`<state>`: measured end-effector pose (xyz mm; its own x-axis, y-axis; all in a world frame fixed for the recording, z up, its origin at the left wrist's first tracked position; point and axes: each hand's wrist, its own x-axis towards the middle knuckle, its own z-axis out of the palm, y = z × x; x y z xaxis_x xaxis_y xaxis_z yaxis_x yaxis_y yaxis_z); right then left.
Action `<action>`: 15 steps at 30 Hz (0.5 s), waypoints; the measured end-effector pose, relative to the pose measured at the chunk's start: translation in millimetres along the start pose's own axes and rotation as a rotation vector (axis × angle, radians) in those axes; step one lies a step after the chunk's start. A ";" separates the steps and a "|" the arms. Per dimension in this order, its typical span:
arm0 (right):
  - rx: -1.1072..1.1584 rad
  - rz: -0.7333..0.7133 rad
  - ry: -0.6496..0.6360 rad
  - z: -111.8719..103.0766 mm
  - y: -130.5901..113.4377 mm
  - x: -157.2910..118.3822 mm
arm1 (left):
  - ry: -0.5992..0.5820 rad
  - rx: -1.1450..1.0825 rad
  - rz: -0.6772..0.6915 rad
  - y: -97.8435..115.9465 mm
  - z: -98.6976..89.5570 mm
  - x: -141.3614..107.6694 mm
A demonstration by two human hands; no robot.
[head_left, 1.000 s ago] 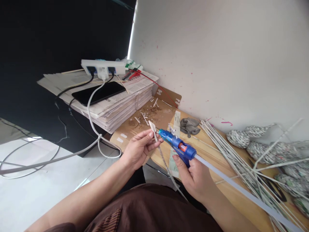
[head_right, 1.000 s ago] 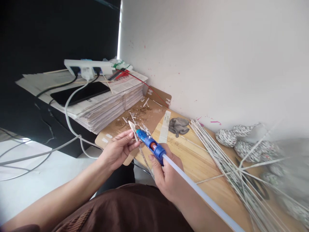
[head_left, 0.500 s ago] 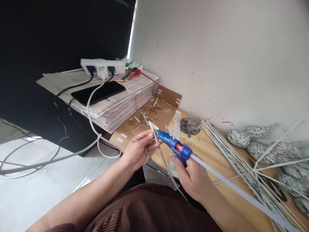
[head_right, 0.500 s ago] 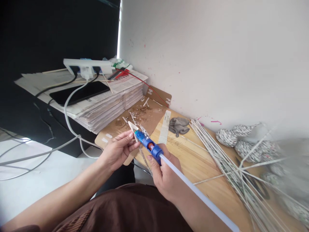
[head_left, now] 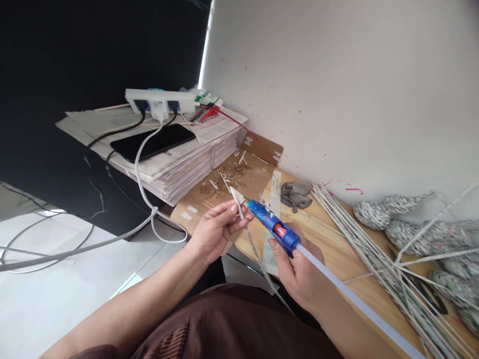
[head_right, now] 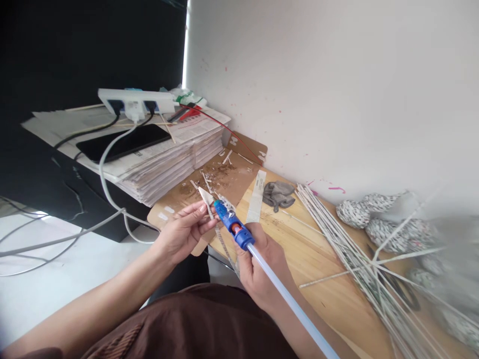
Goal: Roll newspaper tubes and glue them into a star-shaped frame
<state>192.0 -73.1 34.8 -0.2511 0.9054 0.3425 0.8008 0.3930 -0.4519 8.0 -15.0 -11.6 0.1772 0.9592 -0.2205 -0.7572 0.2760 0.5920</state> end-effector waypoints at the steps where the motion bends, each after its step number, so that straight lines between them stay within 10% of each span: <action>1: 0.015 0.007 -0.005 -0.2 -0.7 0.0 | 0.003 -0.001 0.002 0.0 0.0 0.1; 15: 0.150 0.148 -0.111 8.0 1.9 -5.6 | 0.078 -0.010 -0.020 2.4 3.8 -0.4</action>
<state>190.5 -76.1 25.4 -0.2024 0.9637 0.1743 0.7459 0.2670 -0.6102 8.5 -14.5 -7.1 0.1428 0.9457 -0.2919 -0.7602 0.2936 0.5796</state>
